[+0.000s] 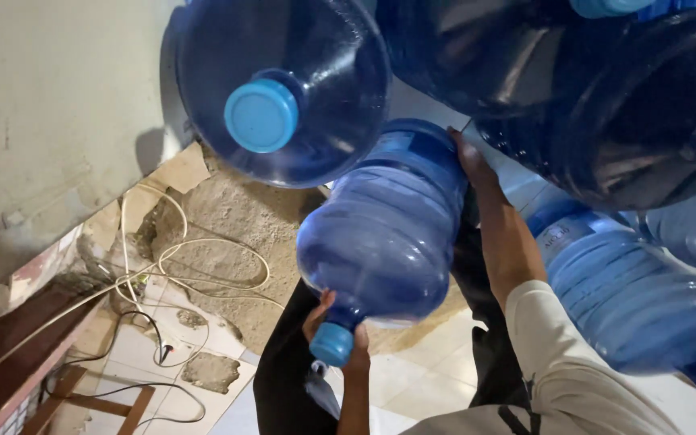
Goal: The person picks up a large blue water bottle, places it on a wooden table, and wraps a clear plastic film around the bottle's neck. They then use a green heat gun to shrink the film around the neck and finally place the sealed bottle into a black crate.
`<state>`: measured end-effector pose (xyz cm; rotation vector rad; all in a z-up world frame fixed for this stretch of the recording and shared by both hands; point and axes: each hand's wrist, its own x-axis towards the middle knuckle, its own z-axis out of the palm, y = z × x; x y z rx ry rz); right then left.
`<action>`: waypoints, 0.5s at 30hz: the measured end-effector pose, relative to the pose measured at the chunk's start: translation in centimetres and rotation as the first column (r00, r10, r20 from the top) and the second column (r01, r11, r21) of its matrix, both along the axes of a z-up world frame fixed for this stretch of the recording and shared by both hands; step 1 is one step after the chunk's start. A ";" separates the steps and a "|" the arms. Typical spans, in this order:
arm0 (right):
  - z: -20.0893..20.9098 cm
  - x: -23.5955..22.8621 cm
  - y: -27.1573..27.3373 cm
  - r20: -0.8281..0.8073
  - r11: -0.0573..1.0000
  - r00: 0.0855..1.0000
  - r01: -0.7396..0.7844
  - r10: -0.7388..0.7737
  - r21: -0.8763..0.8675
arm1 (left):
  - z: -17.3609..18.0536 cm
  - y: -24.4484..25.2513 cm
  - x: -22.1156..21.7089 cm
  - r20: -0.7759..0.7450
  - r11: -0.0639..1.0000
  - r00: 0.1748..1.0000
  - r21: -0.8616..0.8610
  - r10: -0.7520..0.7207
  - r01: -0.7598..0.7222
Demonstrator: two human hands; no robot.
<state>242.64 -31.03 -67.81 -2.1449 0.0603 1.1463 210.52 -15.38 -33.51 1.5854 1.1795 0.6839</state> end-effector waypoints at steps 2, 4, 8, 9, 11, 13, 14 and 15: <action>-0.5 -0.2 -0.2 -0.404 0.920 0.831 0.381 -0.383 -0.089 | -0.9 0.9 1.5 -0.031 0.993 0.994 0.064 -0.101 0.103; 0.1 -2.8 -2.6 -0.239 0.863 0.840 0.505 -0.487 0.017 | -0.7 1.7 2.6 0.064 0.986 0.988 -0.078 -0.142 0.147; -0.1 -5.5 -3.9 -0.227 0.752 0.725 0.657 -0.651 -0.058 | 0.9 4.2 3.6 0.216 0.939 0.976 -0.330 -0.031 0.102; -0.1 -5.5 -3.6 -0.203 0.780 0.762 0.626 -0.615 -0.017 | 1.3 4.9 3.9 0.208 0.937 0.978 -0.343 0.007 0.066; 1.1 -6.4 -3.7 -0.142 0.829 0.826 0.557 -0.546 0.053 | 2.6 5.7 4.3 0.192 0.925 0.978 -0.379 0.083 -0.005; 2.9 -7.3 -4.0 -0.205 0.806 0.805 0.583 -0.557 0.099 | 4.5 5.8 4.2 0.183 0.932 0.981 -0.362 0.055 0.015; 3.9 -7.3 -4.0 -0.239 0.798 0.798 0.590 -0.554 0.122 | 5.5 5.9 4.2 0.179 0.936 0.983 -0.351 0.047 0.019; 5.3 -7.3 -4.2 -0.364 0.784 0.742 0.619 -0.563 0.051 | 6.8 5.8 4.1 0.169 0.939 0.985 -0.344 0.035 0.026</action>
